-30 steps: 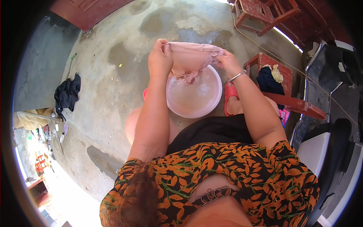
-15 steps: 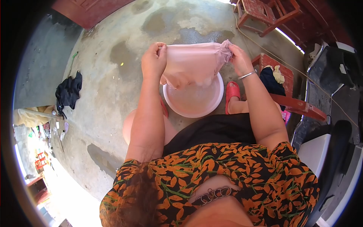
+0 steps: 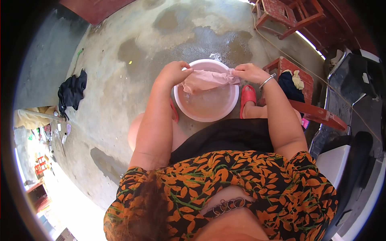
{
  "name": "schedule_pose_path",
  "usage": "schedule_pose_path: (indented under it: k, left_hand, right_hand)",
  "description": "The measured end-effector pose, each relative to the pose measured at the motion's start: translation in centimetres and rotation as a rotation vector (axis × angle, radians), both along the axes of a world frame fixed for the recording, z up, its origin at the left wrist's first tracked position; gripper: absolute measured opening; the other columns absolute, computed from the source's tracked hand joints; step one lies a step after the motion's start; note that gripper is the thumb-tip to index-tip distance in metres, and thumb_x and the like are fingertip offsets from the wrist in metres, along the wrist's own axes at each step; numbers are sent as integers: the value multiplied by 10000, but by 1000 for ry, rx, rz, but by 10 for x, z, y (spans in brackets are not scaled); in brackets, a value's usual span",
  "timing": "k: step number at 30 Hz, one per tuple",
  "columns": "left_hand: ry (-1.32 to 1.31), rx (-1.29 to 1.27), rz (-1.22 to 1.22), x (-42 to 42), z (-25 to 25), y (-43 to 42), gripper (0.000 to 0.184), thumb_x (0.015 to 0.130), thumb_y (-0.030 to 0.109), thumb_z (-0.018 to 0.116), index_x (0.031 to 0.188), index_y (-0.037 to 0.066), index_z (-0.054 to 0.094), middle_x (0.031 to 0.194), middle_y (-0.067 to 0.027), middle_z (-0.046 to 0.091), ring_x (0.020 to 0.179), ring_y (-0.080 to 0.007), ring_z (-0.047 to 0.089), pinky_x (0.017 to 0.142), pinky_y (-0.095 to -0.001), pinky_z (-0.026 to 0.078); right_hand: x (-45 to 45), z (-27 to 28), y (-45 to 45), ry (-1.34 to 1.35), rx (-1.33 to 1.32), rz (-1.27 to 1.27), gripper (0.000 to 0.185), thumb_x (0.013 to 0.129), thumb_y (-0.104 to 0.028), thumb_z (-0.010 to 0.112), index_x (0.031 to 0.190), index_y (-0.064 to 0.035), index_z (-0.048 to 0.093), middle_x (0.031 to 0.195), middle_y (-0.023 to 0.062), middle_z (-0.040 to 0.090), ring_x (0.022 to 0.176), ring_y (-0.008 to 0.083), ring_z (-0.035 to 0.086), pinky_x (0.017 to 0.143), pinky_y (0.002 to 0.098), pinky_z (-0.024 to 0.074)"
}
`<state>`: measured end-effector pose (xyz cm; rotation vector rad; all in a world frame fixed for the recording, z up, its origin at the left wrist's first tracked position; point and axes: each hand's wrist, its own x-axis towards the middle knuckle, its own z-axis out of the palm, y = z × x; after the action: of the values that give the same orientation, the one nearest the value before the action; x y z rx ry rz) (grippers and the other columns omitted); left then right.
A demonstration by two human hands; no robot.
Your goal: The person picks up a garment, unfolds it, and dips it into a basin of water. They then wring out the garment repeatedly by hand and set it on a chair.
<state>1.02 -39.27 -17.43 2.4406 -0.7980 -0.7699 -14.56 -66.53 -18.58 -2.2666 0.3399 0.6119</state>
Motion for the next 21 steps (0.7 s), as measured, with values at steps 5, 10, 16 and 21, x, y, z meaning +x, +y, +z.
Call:
schedule_pose_path:
  k: [5,10,16,21]
  left_hand:
    - [129,-12,12,3,-27,9,446,832,344,669,1209,112,612,1169,-155,632,1092,-280,598,920,-361,468]
    - [143,-18,-4,0,-17,11,471,832,355,671,1222,101,602,1170,-163,630,1098,-278,595,927,-370,465]
    - [93,62,-124,-23,-18,4,442,840,329,635,1223,112,597,1181,-163,618,1091,-319,587,936,-383,455]
    - [113,169,-240,-44,-33,3,485,822,305,643,1259,113,556,1223,-159,589,1130,-330,554,968,-396,430]
  right_hand:
    - [-17,-75,15,-36,-252,113,498,825,-423,612,1205,-102,599,1085,176,649,1002,299,622,892,364,467]
    - [-14,-126,23,202,-205,220,547,796,-420,603,1255,-123,575,1238,175,583,1154,306,553,994,358,412]
    - [-1,-173,36,83,-224,34,640,755,-378,667,1330,-155,493,1163,196,615,1099,324,582,945,364,446]
    - [6,-221,62,62,-268,7,679,755,-366,667,1368,-175,445,1269,218,539,1174,352,526,1003,384,409]
